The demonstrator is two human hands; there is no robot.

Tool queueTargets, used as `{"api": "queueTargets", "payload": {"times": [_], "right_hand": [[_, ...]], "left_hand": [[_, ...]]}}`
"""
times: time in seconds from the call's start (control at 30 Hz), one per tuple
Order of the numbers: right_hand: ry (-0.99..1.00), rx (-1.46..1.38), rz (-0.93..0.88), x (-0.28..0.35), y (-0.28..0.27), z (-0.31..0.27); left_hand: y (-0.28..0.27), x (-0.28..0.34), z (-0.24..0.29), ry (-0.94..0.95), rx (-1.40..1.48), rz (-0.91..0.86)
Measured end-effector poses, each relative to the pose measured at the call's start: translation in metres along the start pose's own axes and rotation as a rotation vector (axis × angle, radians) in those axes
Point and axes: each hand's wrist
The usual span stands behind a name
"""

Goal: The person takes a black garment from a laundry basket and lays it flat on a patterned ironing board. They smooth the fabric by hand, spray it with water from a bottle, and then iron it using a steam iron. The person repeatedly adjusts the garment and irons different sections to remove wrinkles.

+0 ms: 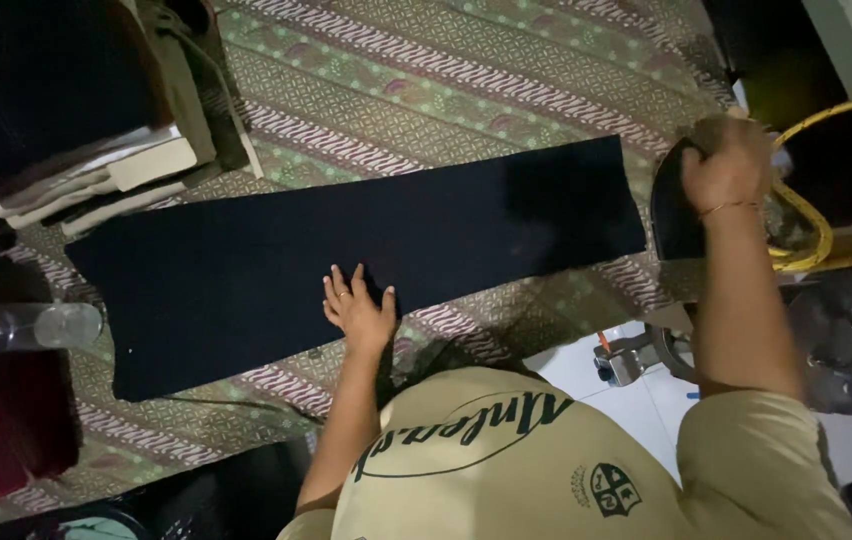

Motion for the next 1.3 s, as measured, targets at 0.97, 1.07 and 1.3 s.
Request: {"api": "queueTargets", "payload": {"times": [0.97, 1.07, 1.3], "right_hand": [[0.249, -0.096, -0.889, -0.027, 0.065, -0.156], [0.151, -0.116, -0.888, -0.035, 0.043, -0.162], [0.214, -0.043, -0.838, -0.028, 0.052, -0.16]], "left_hand": [[-0.004, -0.004, 0.026, -0.087, 0.097, -0.019], [-0.007, -0.007, 0.02, -0.102, 0.131, -0.01], [-0.004, 0.006, 0.011, -0.132, 0.101, -0.006]]}}
Point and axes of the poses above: each hand's wrist, its own x-axis away from the middle knuckle, its own y-axis out of the palm, z = x × y, and after that the axes turned 1 degree about -y, right-handed
